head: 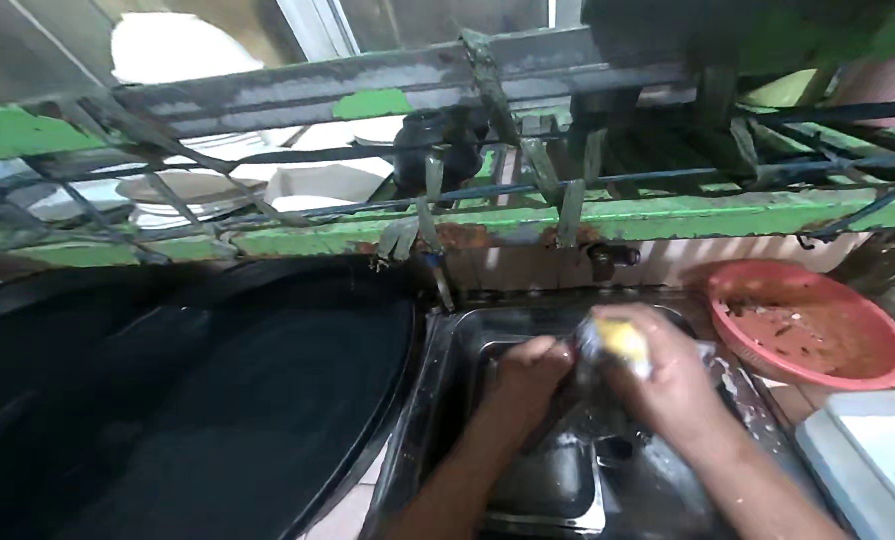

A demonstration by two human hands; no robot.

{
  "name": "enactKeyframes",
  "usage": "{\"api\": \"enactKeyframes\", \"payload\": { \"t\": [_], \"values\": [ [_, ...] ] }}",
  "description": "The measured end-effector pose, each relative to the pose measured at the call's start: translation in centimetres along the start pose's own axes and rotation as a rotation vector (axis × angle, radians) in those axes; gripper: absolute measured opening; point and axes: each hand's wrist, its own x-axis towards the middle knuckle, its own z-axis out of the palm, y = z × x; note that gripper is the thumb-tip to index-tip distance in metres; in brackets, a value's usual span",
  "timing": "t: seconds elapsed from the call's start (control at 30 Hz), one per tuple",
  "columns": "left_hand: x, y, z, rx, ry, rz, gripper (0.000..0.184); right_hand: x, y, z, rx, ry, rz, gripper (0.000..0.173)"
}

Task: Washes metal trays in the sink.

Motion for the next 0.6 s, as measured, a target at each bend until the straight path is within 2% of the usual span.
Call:
{"api": "enactKeyframes", "payload": {
  "t": [0.03,0.1,0.23,0.3,0.43,0.47,0.53,0.6],
  "values": [
    [-0.5,0.4,0.8,-0.071,0.071,0.014,0.024,-0.3,0.7,0.6,-0.036,0.001,-0.094,0.036],
    [-1.3,-0.1,1.0,-0.23,0.153,0.025,0.025,-1.5,3.9,0.4,-0.055,0.006,-0.108,0.036],
    [-2.5,-1.6,-0.8,-0.398,0.255,0.022,0.024,-3.2,11.5,-3.4,-0.171,-0.018,0.185,0.047],
    [-2.0,-2.2,-0.3,-0.373,0.233,-0.005,0.024,-3.1,10.1,-2.9,-0.243,-0.039,0.179,0.045],
    [-0.7,-2.3,2.5,-0.273,0.16,-0.079,0.019,-2.0,2.1,1.9,-0.158,-0.061,-0.087,0.033],
    [-0.8,-2.2,2.6,-0.293,0.17,-0.084,0.018,-1.9,1.9,2.4,-0.139,-0.056,-0.128,0.033],
    [-1.3,-2.2,1.8,-0.359,0.212,-0.051,0.021,-2.1,4.4,1.5,-0.164,-0.047,-0.117,0.034],
    [-2.3,-2.3,0.2,-0.428,0.272,-0.007,0.024,-2.7,8.5,-0.9,-0.134,-0.046,0.125,0.041]
  ]
}}
